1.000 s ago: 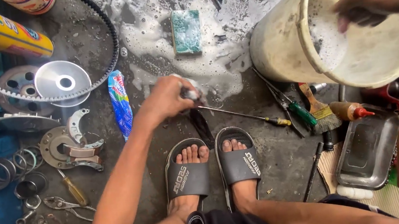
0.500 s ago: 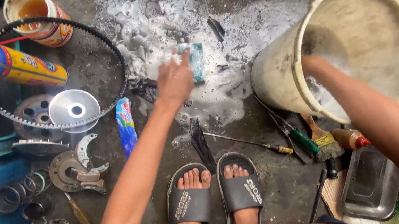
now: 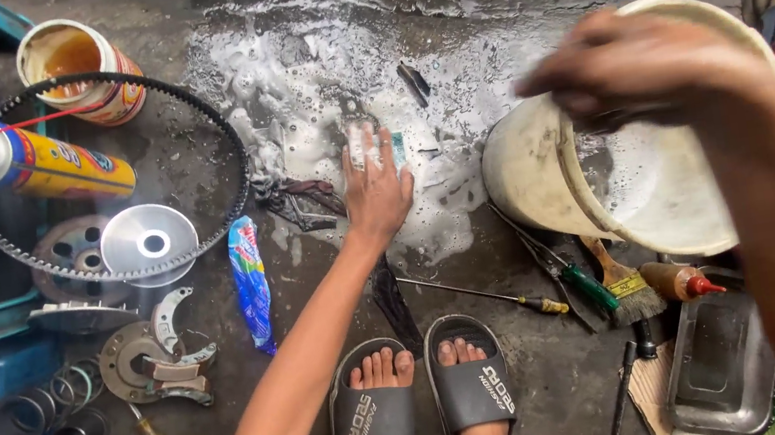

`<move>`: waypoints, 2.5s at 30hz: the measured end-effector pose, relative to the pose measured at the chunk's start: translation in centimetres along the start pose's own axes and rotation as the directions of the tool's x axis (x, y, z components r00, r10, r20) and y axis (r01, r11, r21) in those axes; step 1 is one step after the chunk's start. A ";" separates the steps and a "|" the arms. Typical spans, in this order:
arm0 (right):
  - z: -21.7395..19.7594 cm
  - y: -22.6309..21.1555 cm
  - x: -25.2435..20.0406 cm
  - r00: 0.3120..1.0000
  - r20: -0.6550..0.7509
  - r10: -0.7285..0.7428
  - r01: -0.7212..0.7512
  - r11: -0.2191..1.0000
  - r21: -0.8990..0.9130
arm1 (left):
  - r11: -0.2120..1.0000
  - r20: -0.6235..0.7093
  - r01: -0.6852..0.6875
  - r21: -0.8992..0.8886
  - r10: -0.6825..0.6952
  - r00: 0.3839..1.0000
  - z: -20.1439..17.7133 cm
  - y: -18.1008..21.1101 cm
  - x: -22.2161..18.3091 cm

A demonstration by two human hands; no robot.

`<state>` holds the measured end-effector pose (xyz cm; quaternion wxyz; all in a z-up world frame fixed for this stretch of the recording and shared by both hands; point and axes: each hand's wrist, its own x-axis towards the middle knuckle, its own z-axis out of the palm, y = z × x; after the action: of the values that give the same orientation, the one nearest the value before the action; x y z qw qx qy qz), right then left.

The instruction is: Cleaning a motorcycle drive belt and the surrounding workspace using a brush, sponge, and soapy water.

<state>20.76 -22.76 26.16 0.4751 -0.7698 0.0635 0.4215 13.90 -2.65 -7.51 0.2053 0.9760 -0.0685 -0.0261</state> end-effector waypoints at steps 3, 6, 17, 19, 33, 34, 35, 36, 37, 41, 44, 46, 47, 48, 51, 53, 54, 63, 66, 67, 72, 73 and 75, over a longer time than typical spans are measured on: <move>6.3 -1.2 3.3 0.969 -0.162 0.185 -0.241 0.849 -0.471 | 0.978 -0.265 -0.207 0.013 0.203 0.943 0.1 0.1 0.4; 9.3 4.7 11.3 0.978 -0.044 -0.202 0.123 0.738 -0.664 | 0.977 -0.258 -0.210 -0.040 0.193 0.947 -2.1 -0.7 0.9; 14.2 7.0 14.0 0.908 -0.178 -0.379 0.177 0.733 -0.657 | 0.992 0.147 -0.119 -0.042 0.124 0.981 -5.8 2.1 -0.5; 13.6 7.2 12.4 0.929 -0.177 -0.325 0.168 0.797 -0.579 | 0.998 0.165 -0.066 0.010 0.063 0.984 -5.2 1.2 1.2; 11.9 14.9 13.8 0.928 -0.201 -0.315 0.240 0.914 -0.328 | 0.999 0.192 -0.011 0.046 0.002 0.981 0.3 2.3 4.0; 11.9 15.1 14.1 0.928 -0.209 -0.308 0.237 0.922 -0.305 | 0.998 0.193 -0.020 0.061 0.008 0.981 1.2 1.8 4.3; 11.9 15.2 14.5 0.929 -0.216 -0.300 0.234 0.930 -0.283 | 0.997 0.195 -0.029 0.076 0.014 0.981 2.1 1.4 4.7; 11.8 15.6 15.1 0.931 -0.214 -0.296 0.232 0.931 -0.281 | 0.997 0.199 -0.028 0.076 0.012 0.980 2.8 1.4 5.0; 11.7 15.9 15.8 0.931 -0.215 -0.294 0.233 0.935 -0.268 | 0.992 0.215 -0.034 0.122 0.007 0.977 3.5 1.3 5.4; 11.6 17.7 17.4 0.938 -0.185 -0.292 0.240 0.936 -0.258 | 0.986 0.278 0.001 0.164 -0.048 0.959 1.8 2.4 5.9; 11.7 19.7 19.8 0.962 -0.144 -0.230 0.195 0.955 -0.226 | 0.979 0.229 0.020 0.205 -0.068 0.971 0.8 3.0 7.0; 12.0 19.7 20.2 0.962 -0.156 -0.223 0.187 0.958 -0.217 | 0.982 0.214 0.031 0.185 -0.071 0.974 0.3 3.2 7.4; 12.3 19.7 20.1 0.962 -0.172 -0.214 0.177 0.962 -0.206 | 0.986 0.200 0.038 0.164 -0.071 0.977 -0.1 3.4 7.3; 12.2 19.0 19.6 0.964 -0.163 -0.208 0.174 0.964 -0.204 | 0.985 0.207 0.046 0.164 -0.080 0.975 -0.2 3.3 7.4; 12.2 17.8 17.9 0.959 -0.181 -0.217 0.166 0.951 -0.261 | 0.981 0.240 -0.007 0.193 -0.040 0.970 0.6 2.8 7.1; 12.5 17.9 17.3 0.953 -0.221 -0.206 0.143 0.952 -0.270 | 0.995 0.203 -0.054 0.082 0.037 0.978 2.5 1.7 7.1; 12.3 16.2 15.4 0.952 -0.228 -0.206 0.139 0.951 -0.275 | 0.995 0.199 -0.060 0.076 0.044 0.979 2.4 1.4 7.0; 1.3 9.4 -4.0 0.750 -0.301 -0.589 0.479 0.798 -0.366 | 0.994 -0.068 -0.108 0.001 0.108 0.992 -1.7 -0.7 0.1; -6.4 11.9 -3.2 0.861 -0.485 -0.150 -0.043 0.931 -0.362 | 0.959 -0.120 -0.259 -0.117 0.245 0.962 -5.1 0.5 -3.1; -7.0 11.4 -2.0 0.920 -0.387 0.053 -0.178 0.938 -0.296 | 0.928 -0.114 -0.328 -0.177 0.312 0.943 -5.2 0.9 -4.0; -6.3 16.1 5.9 0.887 0.107 0.449 -0.384 0.846 -0.371 | 0.867 0.026 -0.498 0.007 0.498 0.867 -1.3 -0.3 -3.3; -6.6 19.3 8.1 0.912 0.052 0.407 -0.377 0.882 -0.282 | 0.925 -0.028 -0.379 -0.011 0.379 0.925 -1.5 -0.7 -2.0; -6.8 25.5 12.0 0.926 0.005 0.378 -0.370 0.909 -0.193 | 0.969 -0.067 -0.245 -0.042 0.242 0.968 -2.2 -0.9 -1.2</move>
<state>19.68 -38.30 1.71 0.3118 -0.7757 0.1596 0.5250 12.97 -0.73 -5.81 0.2333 0.9550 -0.1808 0.0278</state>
